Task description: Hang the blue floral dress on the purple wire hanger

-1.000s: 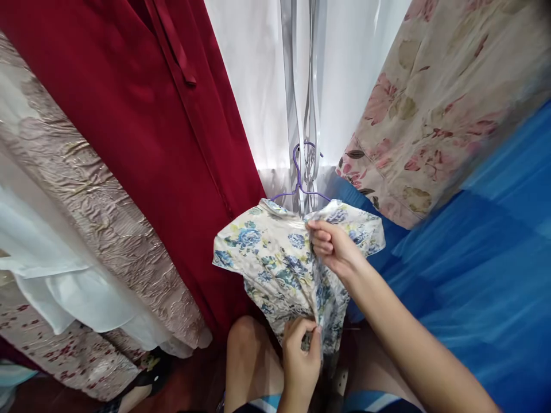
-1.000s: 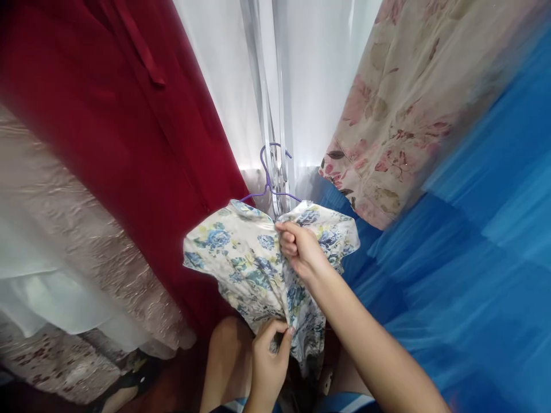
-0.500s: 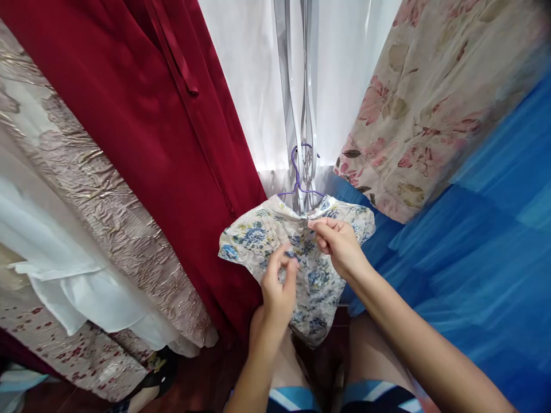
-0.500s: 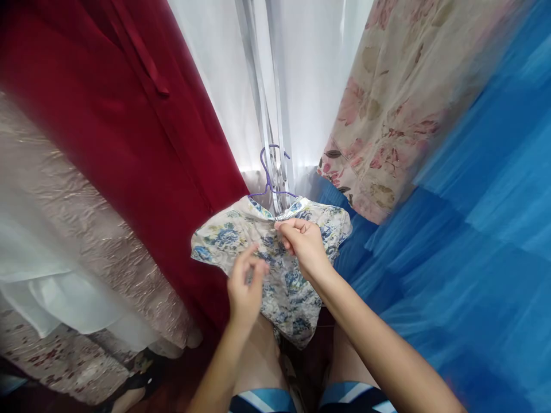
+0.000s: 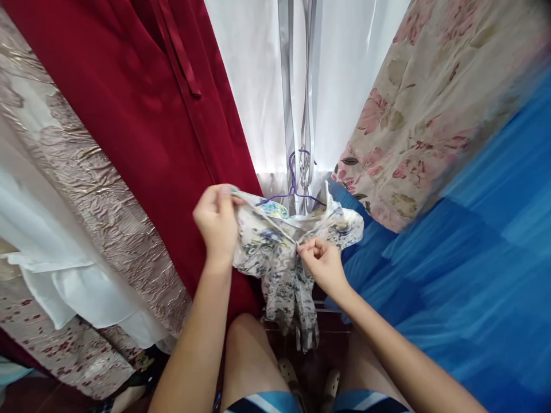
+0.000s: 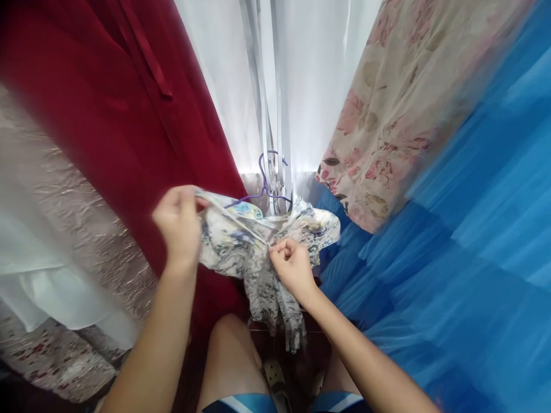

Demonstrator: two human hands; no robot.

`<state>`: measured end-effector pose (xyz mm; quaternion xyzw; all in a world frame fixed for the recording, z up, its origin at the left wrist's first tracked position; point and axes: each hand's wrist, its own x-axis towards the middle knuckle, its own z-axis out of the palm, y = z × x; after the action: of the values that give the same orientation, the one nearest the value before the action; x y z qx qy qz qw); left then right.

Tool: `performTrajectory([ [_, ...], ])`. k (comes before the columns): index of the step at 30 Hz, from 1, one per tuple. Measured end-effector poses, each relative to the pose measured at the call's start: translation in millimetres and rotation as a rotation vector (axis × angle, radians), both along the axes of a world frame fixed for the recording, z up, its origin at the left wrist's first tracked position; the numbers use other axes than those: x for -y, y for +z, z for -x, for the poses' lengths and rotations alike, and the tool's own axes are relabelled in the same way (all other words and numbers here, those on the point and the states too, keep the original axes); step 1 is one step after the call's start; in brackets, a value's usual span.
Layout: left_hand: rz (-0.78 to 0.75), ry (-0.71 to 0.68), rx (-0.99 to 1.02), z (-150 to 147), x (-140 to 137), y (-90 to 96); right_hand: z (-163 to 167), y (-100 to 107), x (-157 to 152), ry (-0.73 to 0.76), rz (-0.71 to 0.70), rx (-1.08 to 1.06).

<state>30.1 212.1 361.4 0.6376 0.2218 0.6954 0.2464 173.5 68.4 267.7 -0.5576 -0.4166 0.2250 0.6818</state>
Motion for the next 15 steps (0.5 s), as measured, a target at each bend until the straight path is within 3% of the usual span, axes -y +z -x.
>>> performTrajectory([
  [2, 0.237, -0.028, 0.283, 15.8, -31.4, -11.1, 0.2, -18.8, 12.1, 0.029, 0.068, 0.038],
  [4, 0.583, -0.105, 0.531, 25.8, -54.1, -34.1, 2.4, -39.4, 26.2, 0.060, 0.149, 0.075],
  [7, 0.922, -0.218, 0.559, 24.6, -59.9, -82.5, 8.7, -74.7, 44.5, 0.114, 0.272, 0.121],
  [11, 1.082, -0.426, 0.413, 5.0, -21.0, -140.1, 10.9, -116.6, 60.8, 0.275, 0.469, 0.233],
  [13, 1.077, -0.552, 0.354, -3.8, 10.6, -153.1, 6.6, -124.3, 64.9, 0.333, 0.522, 0.255],
  [15, 1.010, -0.697, 0.258, -8.6, 46.3, -153.6, 0.7, -119.0, 65.4, 0.320, 0.465, 0.172],
])
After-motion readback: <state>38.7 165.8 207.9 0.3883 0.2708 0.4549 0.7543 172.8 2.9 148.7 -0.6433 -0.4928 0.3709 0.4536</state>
